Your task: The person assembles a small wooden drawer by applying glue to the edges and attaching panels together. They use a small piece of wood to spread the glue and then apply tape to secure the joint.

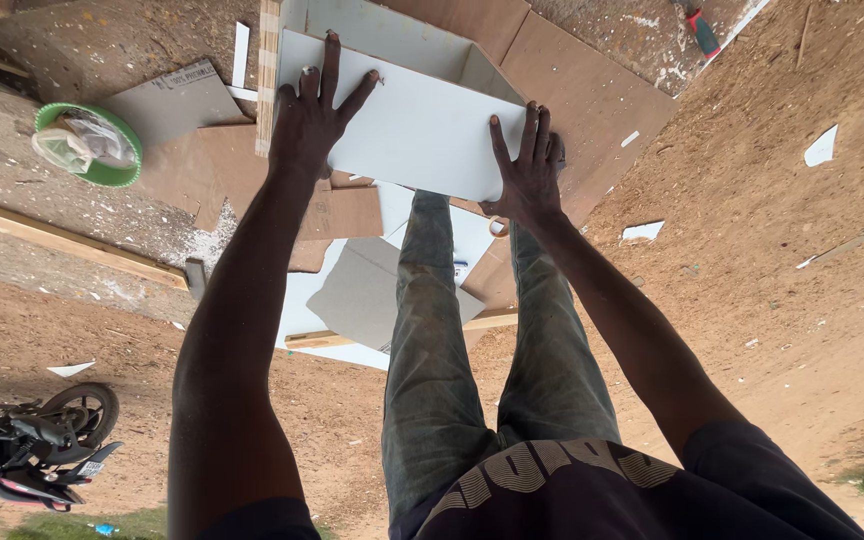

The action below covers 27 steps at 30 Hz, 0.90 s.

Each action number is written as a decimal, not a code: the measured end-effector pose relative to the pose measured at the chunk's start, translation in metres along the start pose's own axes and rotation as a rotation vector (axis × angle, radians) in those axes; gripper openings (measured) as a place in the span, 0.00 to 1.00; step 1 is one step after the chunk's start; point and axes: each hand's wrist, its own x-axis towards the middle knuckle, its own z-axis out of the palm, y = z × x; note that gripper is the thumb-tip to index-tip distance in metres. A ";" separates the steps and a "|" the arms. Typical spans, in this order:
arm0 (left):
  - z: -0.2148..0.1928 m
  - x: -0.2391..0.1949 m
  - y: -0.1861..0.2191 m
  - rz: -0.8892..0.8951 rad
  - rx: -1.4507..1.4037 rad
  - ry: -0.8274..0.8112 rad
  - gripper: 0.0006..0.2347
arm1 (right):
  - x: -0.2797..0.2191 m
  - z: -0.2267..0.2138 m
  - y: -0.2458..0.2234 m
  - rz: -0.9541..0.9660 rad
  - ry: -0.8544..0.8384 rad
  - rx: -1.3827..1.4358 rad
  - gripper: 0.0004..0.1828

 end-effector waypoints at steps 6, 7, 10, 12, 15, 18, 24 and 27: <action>-0.021 0.000 -0.006 0.009 -0.123 -0.032 0.48 | -0.006 -0.012 -0.004 0.014 0.009 0.035 0.81; -0.026 -0.002 -0.007 0.036 -0.264 -0.140 0.50 | -0.007 -0.013 -0.004 0.012 0.018 0.055 0.80; -0.031 -0.009 0.002 -0.018 -0.183 0.115 0.40 | -0.016 -0.019 0.001 -0.029 0.030 0.077 0.80; -0.033 -0.018 0.016 0.010 -0.203 0.112 0.38 | -0.026 -0.024 0.009 -0.042 0.023 0.117 0.80; -0.042 -0.035 0.037 0.054 -0.279 0.213 0.29 | -0.044 -0.037 0.021 -0.046 -0.012 0.197 0.79; -0.070 -0.047 0.041 0.062 -0.392 0.390 0.17 | -0.060 -0.061 0.033 -0.049 -0.028 0.281 0.79; -0.145 -0.035 -0.028 -0.065 -0.615 0.692 0.10 | -0.068 -0.131 0.052 -0.090 0.068 0.789 0.54; -0.154 -0.009 -0.076 -0.081 -0.612 0.723 0.10 | -0.043 -0.157 0.058 -0.068 0.208 0.887 0.33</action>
